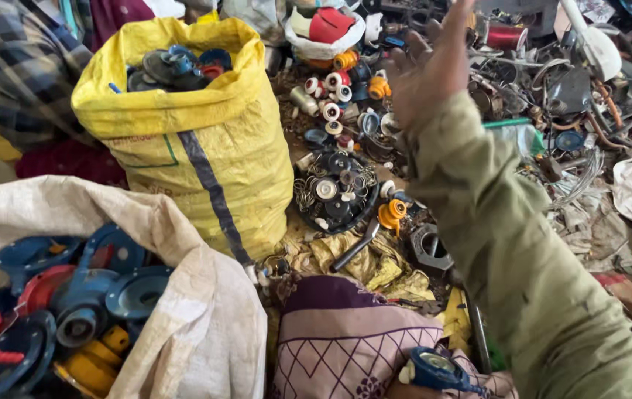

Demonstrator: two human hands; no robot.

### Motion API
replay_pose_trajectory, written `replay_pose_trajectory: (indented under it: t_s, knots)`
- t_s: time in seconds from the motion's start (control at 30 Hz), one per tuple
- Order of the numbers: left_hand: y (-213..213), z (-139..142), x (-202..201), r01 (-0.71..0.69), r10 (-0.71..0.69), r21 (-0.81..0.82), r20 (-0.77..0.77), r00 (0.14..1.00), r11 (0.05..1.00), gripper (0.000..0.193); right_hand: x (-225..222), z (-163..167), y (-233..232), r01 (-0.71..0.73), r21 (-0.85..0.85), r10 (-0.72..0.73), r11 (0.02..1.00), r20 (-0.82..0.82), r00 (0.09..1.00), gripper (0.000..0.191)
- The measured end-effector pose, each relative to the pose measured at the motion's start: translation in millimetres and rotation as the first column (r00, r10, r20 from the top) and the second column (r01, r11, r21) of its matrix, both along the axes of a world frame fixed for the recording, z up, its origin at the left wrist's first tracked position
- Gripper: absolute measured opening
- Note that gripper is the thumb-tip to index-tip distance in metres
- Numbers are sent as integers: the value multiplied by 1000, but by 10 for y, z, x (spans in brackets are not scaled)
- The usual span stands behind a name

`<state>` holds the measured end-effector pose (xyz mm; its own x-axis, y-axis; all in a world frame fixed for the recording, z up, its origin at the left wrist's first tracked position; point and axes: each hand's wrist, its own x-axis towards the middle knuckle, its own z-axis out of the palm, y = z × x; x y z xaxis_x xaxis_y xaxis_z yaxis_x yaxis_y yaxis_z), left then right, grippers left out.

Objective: The person uses a hammer and a metal block to strike and shape a blue plastic electrical component. They repeatedly place the component in the block, hit it, and inspect it by hand.

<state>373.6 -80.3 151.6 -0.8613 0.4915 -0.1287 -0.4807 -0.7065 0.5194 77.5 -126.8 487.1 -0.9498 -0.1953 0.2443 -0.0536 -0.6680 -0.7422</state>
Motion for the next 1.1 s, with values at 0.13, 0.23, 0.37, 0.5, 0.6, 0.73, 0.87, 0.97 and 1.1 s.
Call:
replay_pose_trajectory:
  t_s: [0.13, 0.23, 0.37, 0.5, 0.6, 0.73, 0.87, 0.97, 1.1]
  knots:
    - [18, -22, -62, -15, 15, 2, -7, 1000, 1000, 77, 806, -412, 294, 74, 413, -19, 908, -136, 991, 75]
    - [209, -106, 67, -37, 37, -8, -20, 999, 999, 78, 1439, -1069, 1037, 197, 571, 83, 797, -427, 901, 48]
    - [559, -327, 255, -57, 55, -49, -50, 997, 997, 79, 2003, -1797, 2132, 172, 720, -105, 672, -138, 985, 33]
    - [684, -606, 267, -107, 90, -139, -118, 989, 985, 81, 2643, -2323, 2996, 210, 777, -291, 593, -37, 956, 27]
    - [781, -710, 294, -140, 102, -212, -182, 978, 967, 82, 3033, -2513, 3282, 181, 811, -272, 557, -28, 962, 25]
    - [915, -736, 358, -165, 102, -278, -227, 969, 946, 83, 3370, -2513, 3273, 309, 890, -26, 335, -319, 947, 30]
    - [940, -773, 401, -189, 106, -332, -253, 962, 924, 85, 3460, -2468, 3139, 419, 886, 157, 197, -450, 879, 51]
    - [934, -807, 424, -207, 110, -358, -274, 955, 911, 86, 3462, -2497, 3110, 456, 873, 152, 174, -482, 863, 50]
    - [942, -808, 446, -241, 102, -416, -328, 939, 877, 89, 3459, -2551, 3178, 441, 880, 115, 175, -464, 879, 52]
